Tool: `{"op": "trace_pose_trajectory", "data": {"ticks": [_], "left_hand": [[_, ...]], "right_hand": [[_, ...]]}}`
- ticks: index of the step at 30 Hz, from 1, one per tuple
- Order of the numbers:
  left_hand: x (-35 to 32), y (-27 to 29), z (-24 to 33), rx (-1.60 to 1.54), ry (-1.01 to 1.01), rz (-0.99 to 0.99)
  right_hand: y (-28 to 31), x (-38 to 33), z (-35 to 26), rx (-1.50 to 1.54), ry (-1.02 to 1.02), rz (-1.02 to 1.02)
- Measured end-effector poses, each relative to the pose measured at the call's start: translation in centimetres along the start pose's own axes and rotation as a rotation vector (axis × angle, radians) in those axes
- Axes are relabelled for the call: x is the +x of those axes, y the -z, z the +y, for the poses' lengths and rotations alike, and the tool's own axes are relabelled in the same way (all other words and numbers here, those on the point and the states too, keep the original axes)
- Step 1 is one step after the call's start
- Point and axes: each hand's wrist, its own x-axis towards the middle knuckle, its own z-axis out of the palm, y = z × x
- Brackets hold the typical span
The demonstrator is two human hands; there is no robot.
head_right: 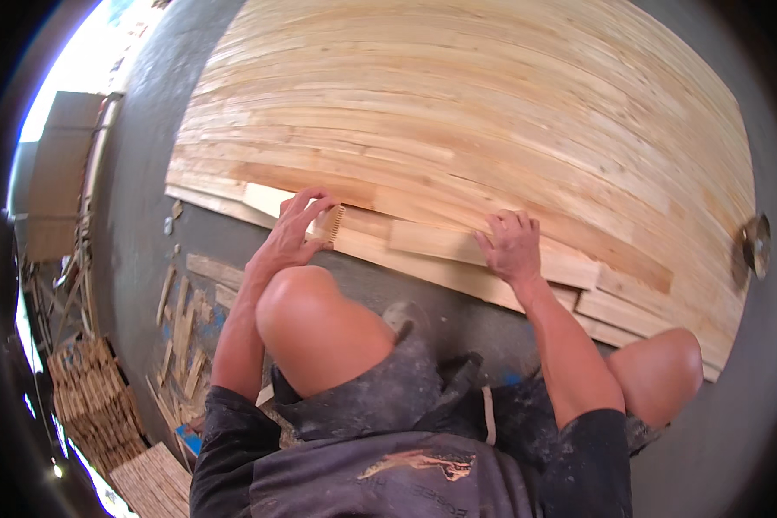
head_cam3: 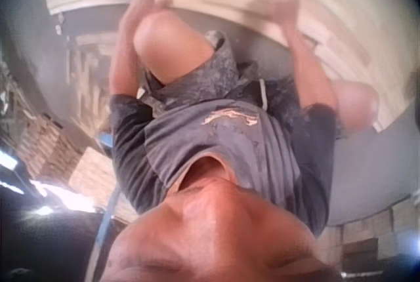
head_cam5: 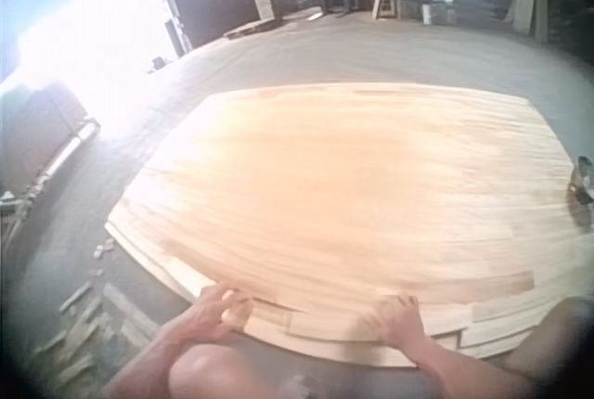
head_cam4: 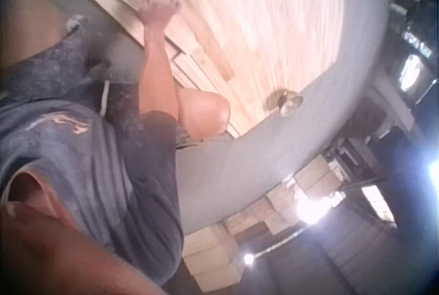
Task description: The person arranges thin wooden strips on a large plywood panel, applies glue from a bottle into gaps, and presses the strips together to form a continuous surface. The person works on the floor in a workshop, handling wood pieces and a glue bottle.
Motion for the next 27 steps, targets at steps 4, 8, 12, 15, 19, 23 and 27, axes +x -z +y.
{"op": "trace_pose_trajectory", "data": {"ticks": [4,8,12,15,19,23,27], "left_hand": [[-3.2,5.7,0.6,-0.161,0.115,-0.021],[-4.5,6.6,0.5,-0.215,0.107,-0.029],[-5.2,6.4,0.3,-0.244,0.115,-0.028],[-5.5,6.3,0.2,-0.244,0.114,-0.019],[-5.6,6.3,0.0,-0.263,0.121,-0.010],[-6.0,6.3,-0.1,-0.277,0.104,0.002],[-6.3,6.6,-0.4,-0.289,0.097,-0.003]], "right_hand": [[-2.9,8.5,-10.8,0.664,-0.157,-0.270],[-3.8,14.1,-17.7,0.935,0.027,-0.350],[-3.7,15.9,-19.3,0.942,0.089,-0.456],[-3.9,16.1,-19.0,0.972,0.139,-0.471],[-4.5,16.3,-19.1,0.947,0.200,-0.453],[-4.7,17.0,-19.3,0.941,0.238,-0.481],[-4.7,17.8,-19.2,0.919,0.337,-0.505]]}}
